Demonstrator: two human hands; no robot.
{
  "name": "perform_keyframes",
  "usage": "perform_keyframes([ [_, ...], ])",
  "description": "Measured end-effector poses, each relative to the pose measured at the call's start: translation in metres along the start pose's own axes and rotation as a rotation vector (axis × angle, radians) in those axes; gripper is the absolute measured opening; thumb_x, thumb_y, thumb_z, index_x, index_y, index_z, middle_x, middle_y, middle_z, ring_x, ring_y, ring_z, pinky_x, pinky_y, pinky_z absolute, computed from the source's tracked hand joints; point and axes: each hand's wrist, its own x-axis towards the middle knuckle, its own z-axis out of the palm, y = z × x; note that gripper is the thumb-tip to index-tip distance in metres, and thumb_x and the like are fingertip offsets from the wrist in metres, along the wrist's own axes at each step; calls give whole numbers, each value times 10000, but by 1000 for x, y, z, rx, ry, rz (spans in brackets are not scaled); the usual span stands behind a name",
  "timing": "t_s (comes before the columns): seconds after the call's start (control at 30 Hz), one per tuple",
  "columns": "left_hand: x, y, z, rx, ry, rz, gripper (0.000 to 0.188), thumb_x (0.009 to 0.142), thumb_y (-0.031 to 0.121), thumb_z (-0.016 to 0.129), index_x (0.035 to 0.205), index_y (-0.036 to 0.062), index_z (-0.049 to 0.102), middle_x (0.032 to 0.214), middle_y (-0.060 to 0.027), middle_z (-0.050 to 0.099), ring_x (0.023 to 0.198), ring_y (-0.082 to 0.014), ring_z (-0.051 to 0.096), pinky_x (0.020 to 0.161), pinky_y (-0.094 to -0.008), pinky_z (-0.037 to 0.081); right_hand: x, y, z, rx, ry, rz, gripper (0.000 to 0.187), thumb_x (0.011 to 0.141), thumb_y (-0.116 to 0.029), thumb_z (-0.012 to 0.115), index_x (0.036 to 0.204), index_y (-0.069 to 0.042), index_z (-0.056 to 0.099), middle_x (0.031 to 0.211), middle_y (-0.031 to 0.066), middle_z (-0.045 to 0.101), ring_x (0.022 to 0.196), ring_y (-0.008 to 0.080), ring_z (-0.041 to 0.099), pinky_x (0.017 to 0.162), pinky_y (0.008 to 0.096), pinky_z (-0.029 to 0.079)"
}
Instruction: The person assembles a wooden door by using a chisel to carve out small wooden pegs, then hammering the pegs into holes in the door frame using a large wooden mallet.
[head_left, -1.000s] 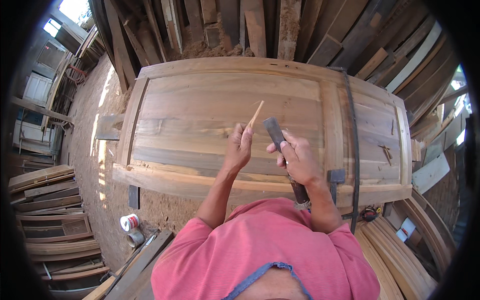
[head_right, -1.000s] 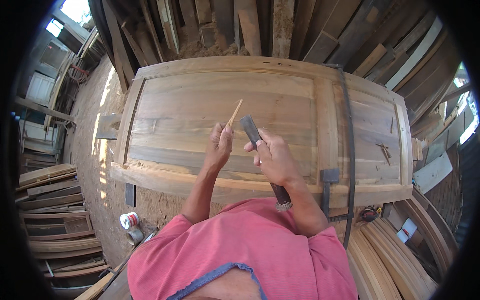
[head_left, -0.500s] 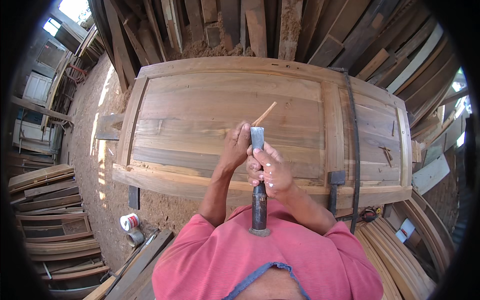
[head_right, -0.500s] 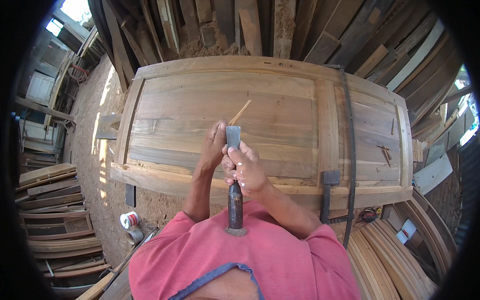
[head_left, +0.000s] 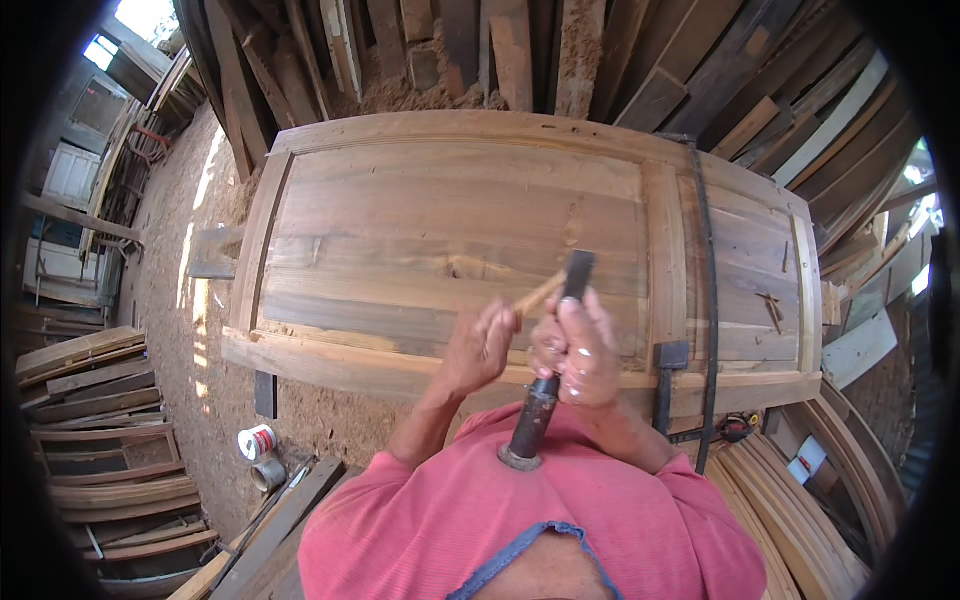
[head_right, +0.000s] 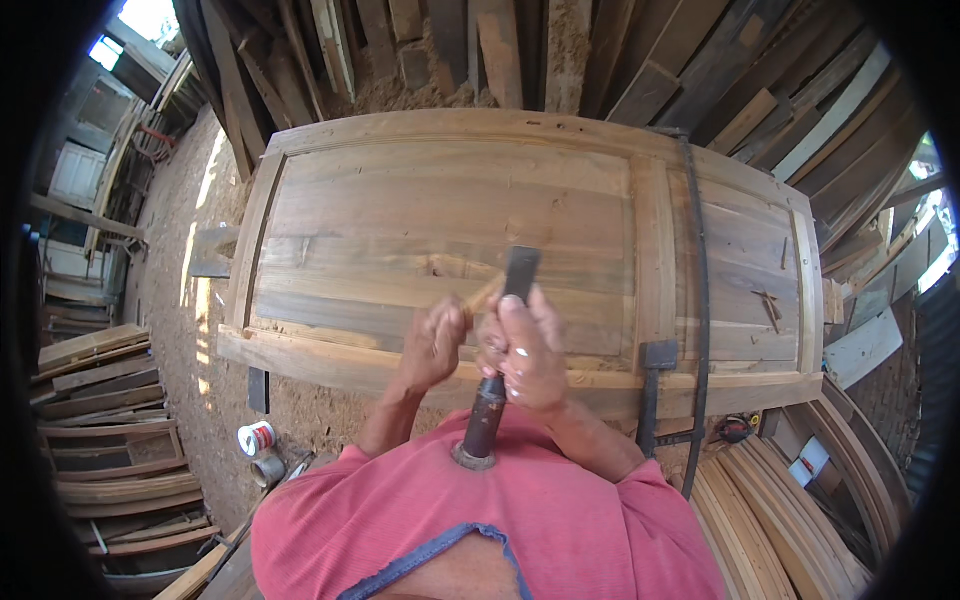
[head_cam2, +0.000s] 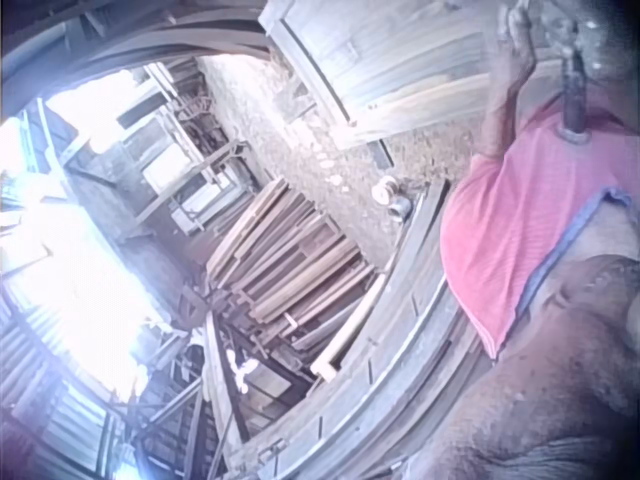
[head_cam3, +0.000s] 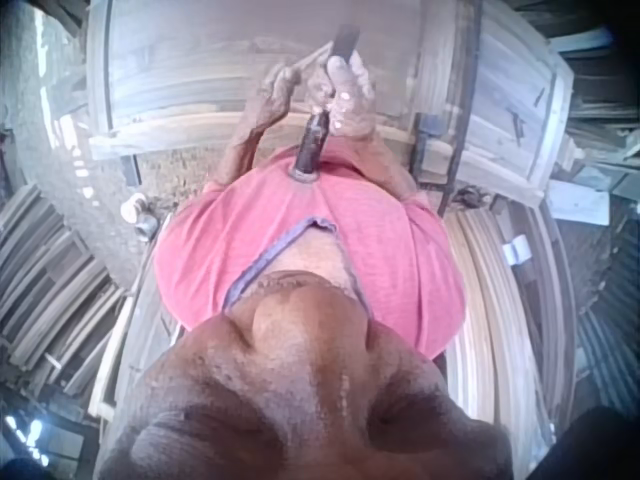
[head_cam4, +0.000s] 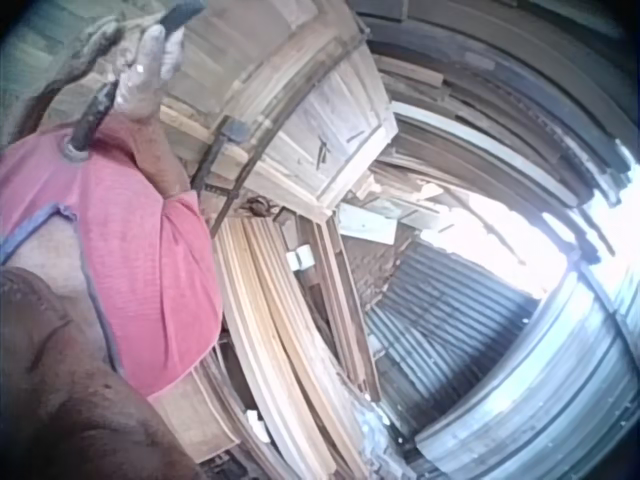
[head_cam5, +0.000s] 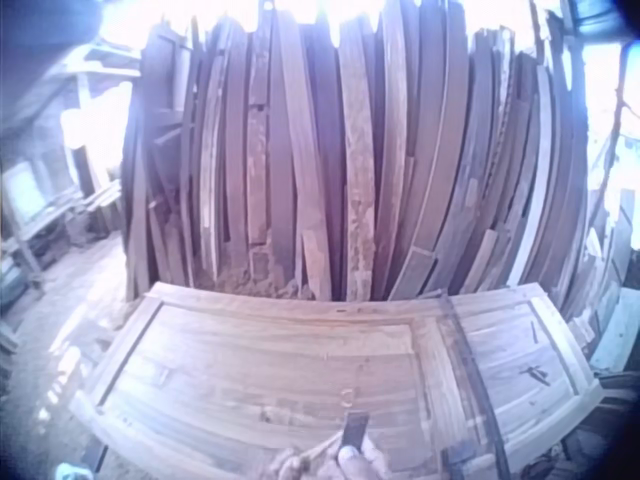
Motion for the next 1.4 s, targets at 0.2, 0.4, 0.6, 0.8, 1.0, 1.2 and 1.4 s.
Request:
perform_keyframes([
  [0.2, -50, -47, 13, -536, 95, -506, 331, 1038, 281, 418, 825, 53, 528, 610, 5, 427, 556, -96, 437, 500, -289, 358, 3, -21, -17, 9, 108, -86, 162, 1006, -248, 484, 1015, -87, 475, 686, -11, 436, 491, 46, 373, 458, 227, 394],
  [0.4, 22, -42, 21, -282, 251, -106, 318, 1043, 278, 414, 882, 39, 547, 625, -7, 428, 583, -116, 433, 532, -290, 379, 27, 21, 3, 113, -15, 197, 151, 1009, -235, 470, 1020, -91, 513, 688, -30, 415, 491, 53, 370, 468, 230, 389],
  [0.6, 13, -17, -3, 72, 171, 32, 240, 1016, 225, 466, 945, 26, 580, 679, -135, 533, 578, -245, 517, 526, -349, 395, 13, 23, 5, 100, -73, 220, 161, 1002, -246, 488, 1031, -89, 502, 693, -24, 425, 494, 51, 377, 464, 233, 394],
  [0.8, -2, -1, -1, 131, 151, 48, 205, 999, 190, 485, 927, 23, 580, 669, -163, 524, 545, -325, 523, 493, -377, 385, 6, 20, -1, 81, 5, 174, 212, 999, -289, 506, 1030, -79, 490, 693, -23, 427, 479, 49, 368, 458, 231, 401],
  [1.0, -25, -7, -6, 284, 134, 193, 233, 1004, 203, 482, 894, 18, 570, 616, -127, 491, 511, -264, 497, 485, -370, 379, -1, 1, -2, 20, 122, -35, 207, 1002, -283, 497, 1030, -78, 490, 643, -36, 400, 462, 50, 369, 449, 215, 391],
  [1.2, -60, -33, 6, -976, -42, -534, 349, 1034, 322, 408, 844, 63, 547, 542, 40, 368, 462, -98, 342, 462, -271, 309, 0, -30, -22, -338, 113, -24, 258, 971, -245, 561, 1122, -38, 531, 602, -43, 418, 467, 31, 369, 438, 199, 353],
  [1.4, -20, -7, 18, -1397, -236, -686, 394, 1031, 397, 401, 878, 68, 554, 548, 43, 356, 481, -76, 341, 469, -241, 295, 37, -8, -39, -475, 28, -27, 209, 935, -252, 635, 968, -46, 620, 605, -56, 481, 487, 9, 405, 437, 196, 322],
])
